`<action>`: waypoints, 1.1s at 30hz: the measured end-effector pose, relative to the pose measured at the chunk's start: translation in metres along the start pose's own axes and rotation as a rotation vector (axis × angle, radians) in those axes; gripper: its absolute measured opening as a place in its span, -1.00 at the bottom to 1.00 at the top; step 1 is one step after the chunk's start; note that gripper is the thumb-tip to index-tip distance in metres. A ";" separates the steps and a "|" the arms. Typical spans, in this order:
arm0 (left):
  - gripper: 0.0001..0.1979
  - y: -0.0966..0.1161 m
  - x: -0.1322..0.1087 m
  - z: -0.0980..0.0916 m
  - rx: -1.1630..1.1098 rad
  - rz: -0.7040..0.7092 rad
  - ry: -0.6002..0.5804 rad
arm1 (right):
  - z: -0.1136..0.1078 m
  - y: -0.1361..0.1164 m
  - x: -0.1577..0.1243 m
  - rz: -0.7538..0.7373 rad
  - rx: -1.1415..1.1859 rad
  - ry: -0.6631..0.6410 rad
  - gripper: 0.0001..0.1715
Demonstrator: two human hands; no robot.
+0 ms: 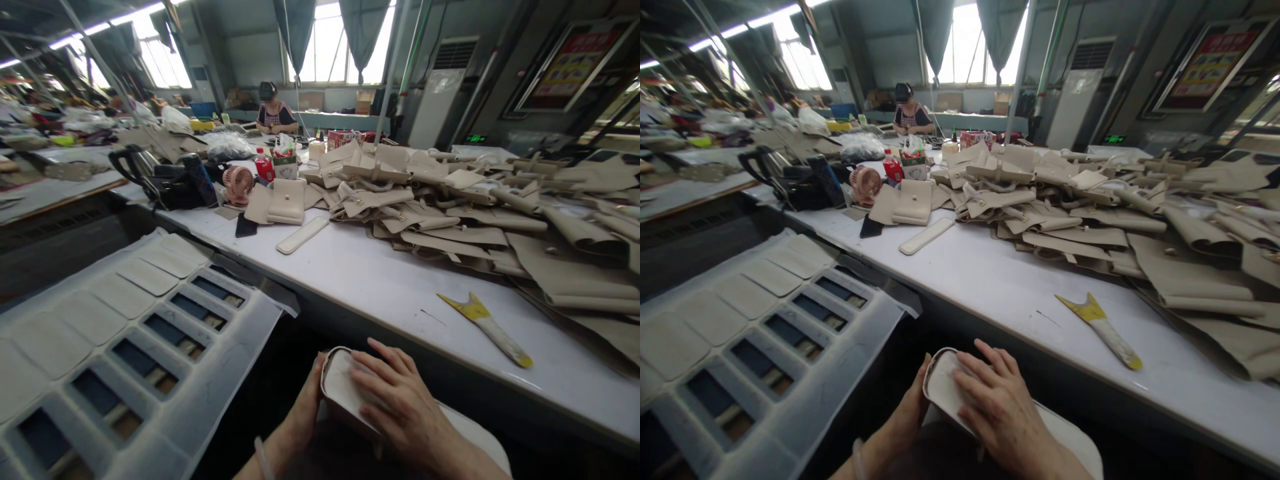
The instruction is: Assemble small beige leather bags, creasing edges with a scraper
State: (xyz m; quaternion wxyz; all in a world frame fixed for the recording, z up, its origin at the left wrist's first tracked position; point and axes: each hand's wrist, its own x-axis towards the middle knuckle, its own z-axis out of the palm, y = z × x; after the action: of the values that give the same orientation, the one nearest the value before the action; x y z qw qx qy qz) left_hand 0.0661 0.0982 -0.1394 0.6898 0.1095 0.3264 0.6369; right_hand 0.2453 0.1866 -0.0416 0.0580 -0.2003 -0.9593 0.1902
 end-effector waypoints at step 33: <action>-0.44 0.033 -0.007 -0.001 0.121 -0.241 -0.016 | 0.004 -0.005 0.007 0.000 0.214 -0.017 -0.51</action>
State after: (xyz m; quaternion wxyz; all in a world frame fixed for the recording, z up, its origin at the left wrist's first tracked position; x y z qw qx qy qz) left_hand 0.0392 0.0969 -0.1199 0.7559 0.1161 0.3697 0.5277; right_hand 0.2365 0.1836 -0.0432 0.0709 -0.1912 -0.9341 0.2931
